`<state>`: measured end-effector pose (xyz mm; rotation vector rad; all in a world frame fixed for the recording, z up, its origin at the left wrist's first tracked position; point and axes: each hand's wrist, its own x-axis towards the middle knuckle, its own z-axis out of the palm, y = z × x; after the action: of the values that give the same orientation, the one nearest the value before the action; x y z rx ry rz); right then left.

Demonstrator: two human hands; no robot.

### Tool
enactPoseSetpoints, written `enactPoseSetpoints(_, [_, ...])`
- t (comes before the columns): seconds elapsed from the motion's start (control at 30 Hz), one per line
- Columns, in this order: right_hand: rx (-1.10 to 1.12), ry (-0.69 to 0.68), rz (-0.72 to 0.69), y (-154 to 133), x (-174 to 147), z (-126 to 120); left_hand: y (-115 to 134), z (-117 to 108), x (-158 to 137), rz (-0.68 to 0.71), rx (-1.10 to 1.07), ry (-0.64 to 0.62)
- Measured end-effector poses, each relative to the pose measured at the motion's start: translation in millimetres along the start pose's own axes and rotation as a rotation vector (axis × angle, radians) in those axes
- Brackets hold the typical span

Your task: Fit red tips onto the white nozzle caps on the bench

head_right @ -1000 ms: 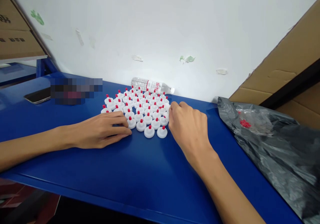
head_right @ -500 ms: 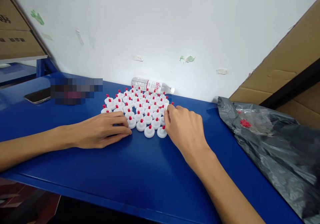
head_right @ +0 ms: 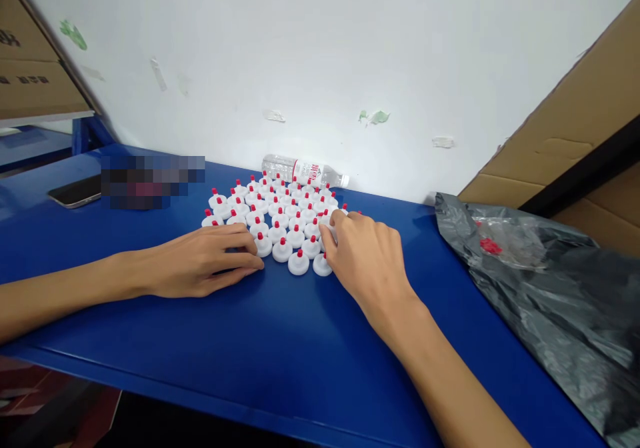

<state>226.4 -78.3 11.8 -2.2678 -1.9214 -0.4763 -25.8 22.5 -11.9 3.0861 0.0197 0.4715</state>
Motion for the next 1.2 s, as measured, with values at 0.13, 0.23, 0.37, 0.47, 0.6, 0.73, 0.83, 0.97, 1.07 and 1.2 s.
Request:
enactPoseSetpoints(0.13, [-0.027, 0.032, 0.036, 2.0, -0.2, -1.7, 0.0, 0.2, -0.5, -0.004, -0.003, -0.009])
enactPoseSetpoints(0.23, [-0.052, 0.036, 0.058, 4.1, -0.2, -2.6, 0.1, 0.2, -1.6, -0.011, -0.01, -0.016])
enactPoseSetpoints(0.37, [-0.076, 0.009, 0.065, 5.5, -0.2, -2.8, -0.2, 0.3, -2.0, -0.019, -0.016, -0.015])
enactPoseSetpoints(0.47, [-0.091, -0.022, 0.065, 5.9, 0.0, -2.5, -0.3, 0.2, -1.7, -0.021, -0.018, -0.019])
enactPoseSetpoints(0.6, [-0.105, -0.048, 0.068, 7.0, 0.7, -1.3, -0.1, -0.2, -1.9, -0.024, -0.029, -0.021])
enactPoseSetpoints(0.73, [-0.098, -0.085, 0.065, 7.0, 1.0, 0.5, -0.6, 0.2, -1.7, -0.028, -0.035, -0.024])
enactPoseSetpoints(0.83, [-0.101, -0.11, 0.048, 4.9, 0.7, 1.1, -0.5, 0.0, -1.1, -0.033, -0.043, -0.025])
enactPoseSetpoints(0.97, [-0.104, -0.111, 0.038, 2.6, 0.3, 0.6, 0.4, -0.7, -1.1, -0.04, -0.047, -0.027])
enactPoseSetpoints(1.07, [-0.067, -0.02, 0.048, 2.4, -0.2, -1.0, 0.6, -0.3, -1.7, -0.051, -0.06, -0.032])
enactPoseSetpoints(1.2, [0.03, 0.089, 0.025, 0.5, -1.5, -4.1, 0.1, 0.2, -2.1, -0.057, -0.064, -0.032])
